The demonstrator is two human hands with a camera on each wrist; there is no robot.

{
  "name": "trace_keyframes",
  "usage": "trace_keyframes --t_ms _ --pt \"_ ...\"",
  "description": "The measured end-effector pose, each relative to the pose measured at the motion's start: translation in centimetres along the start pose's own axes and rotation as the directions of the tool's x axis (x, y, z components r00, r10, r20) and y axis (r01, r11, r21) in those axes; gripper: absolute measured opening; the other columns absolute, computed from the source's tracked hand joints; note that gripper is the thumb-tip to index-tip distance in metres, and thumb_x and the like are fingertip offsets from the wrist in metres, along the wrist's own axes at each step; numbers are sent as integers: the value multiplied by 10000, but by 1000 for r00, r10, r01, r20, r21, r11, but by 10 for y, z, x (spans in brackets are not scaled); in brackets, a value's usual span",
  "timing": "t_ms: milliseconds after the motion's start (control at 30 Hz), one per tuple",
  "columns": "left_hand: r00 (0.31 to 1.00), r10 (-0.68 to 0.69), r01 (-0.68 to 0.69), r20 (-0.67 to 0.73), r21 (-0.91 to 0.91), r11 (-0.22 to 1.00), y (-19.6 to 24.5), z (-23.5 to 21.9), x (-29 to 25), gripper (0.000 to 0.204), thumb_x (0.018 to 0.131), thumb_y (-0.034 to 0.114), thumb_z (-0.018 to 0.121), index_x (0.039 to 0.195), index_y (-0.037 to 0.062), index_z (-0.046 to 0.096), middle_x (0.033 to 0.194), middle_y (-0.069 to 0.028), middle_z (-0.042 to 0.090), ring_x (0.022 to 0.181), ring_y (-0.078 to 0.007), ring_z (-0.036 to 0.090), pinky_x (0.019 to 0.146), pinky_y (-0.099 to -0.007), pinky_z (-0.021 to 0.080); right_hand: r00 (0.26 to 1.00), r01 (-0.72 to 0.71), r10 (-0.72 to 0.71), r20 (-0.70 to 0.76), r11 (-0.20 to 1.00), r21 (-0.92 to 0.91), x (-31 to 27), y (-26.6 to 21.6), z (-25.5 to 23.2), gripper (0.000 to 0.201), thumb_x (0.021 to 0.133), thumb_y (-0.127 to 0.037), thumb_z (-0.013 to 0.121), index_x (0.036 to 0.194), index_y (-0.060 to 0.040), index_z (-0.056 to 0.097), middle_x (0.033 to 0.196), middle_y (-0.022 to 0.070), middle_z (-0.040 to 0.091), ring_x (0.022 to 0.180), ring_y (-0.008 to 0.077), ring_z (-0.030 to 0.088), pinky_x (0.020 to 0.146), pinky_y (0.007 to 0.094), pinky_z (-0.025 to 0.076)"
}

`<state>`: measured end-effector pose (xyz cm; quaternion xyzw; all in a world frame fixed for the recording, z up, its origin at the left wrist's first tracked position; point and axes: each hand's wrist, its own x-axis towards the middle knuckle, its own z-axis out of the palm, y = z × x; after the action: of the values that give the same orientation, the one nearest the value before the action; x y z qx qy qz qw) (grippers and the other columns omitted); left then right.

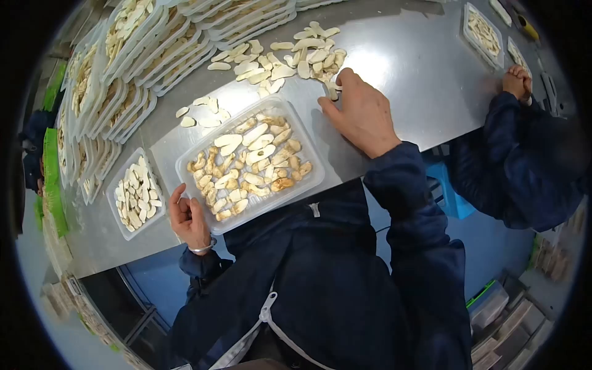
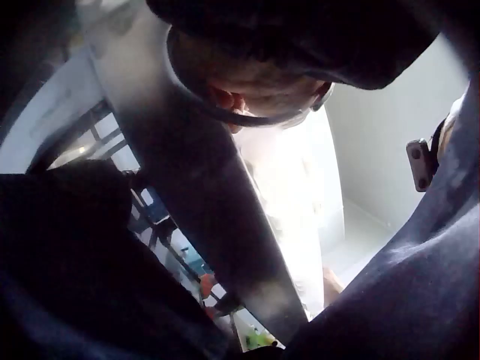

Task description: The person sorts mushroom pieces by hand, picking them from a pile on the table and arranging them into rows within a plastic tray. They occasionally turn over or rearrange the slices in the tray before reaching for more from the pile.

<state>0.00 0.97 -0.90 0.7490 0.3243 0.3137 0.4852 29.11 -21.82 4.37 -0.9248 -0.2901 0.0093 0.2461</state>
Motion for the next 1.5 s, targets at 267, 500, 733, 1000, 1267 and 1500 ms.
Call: trace_keyframes --t_ms 267,500,733,1000,1267,1500 --pt "1000 9 -9 -7 -22 1000 -3 -1 -1 338 925 -3 583 1263 -10 584 698 68 432 584 6 343 533 -172 268 992 91 -98 -85 993 -78 -4 14 22 174 867 -141 627 916 1 541 897 178 599 809 388 613 717 470 494" --pt "997 76 -75 -22 24 997 -8 0 1 357 906 -5 591 1264 -6 590 655 70 415 565 1 342 516 -184 273 993 68 -47 -109 977 201 -27 -1 -9 93 863 -68 633 930 -7 609 819 135 628 690 276 615 645 366 492" --pt "1000 21 -21 -13 0 1000 4 1 0 357 909 -1 593 1265 14 600 660 80 431 585 -3 344 538 -181 259 989 150 -140 -53 930 337 -44 -58 -28 148 878 -43 642 1021 -18 614 761 96 611 652 171 581 629 298 488" --pt "999 46 -46 -5 8 999 5 0 2 349 884 -17 605 1233 2 602 612 36 487 528 -14 403 491 -196 318 945 270 -313 93 910 313 -37 -100 26 90 861 -51 617 938 -16 586 790 171 630 719 350 642 644 393 506" --pt "999 45 -45 5 16 999 4 0 1 338 913 -8 588 1251 12 597 640 65 461 567 -2 364 521 -186 268 942 217 -294 162 902 373 -48 -109 17 87 853 -36 623 926 10 631 802 152 628 714 296 636 655 374 504" --pt "999 46 -46 9 22 999 5 0 1 341 916 -5 592 1257 7 593 639 64 463 568 -4 367 524 -191 275 910 152 -304 283 878 454 -75 -110 19 127 852 -18 611 979 -9 616 803 159 610 698 313 618 649 387 493"
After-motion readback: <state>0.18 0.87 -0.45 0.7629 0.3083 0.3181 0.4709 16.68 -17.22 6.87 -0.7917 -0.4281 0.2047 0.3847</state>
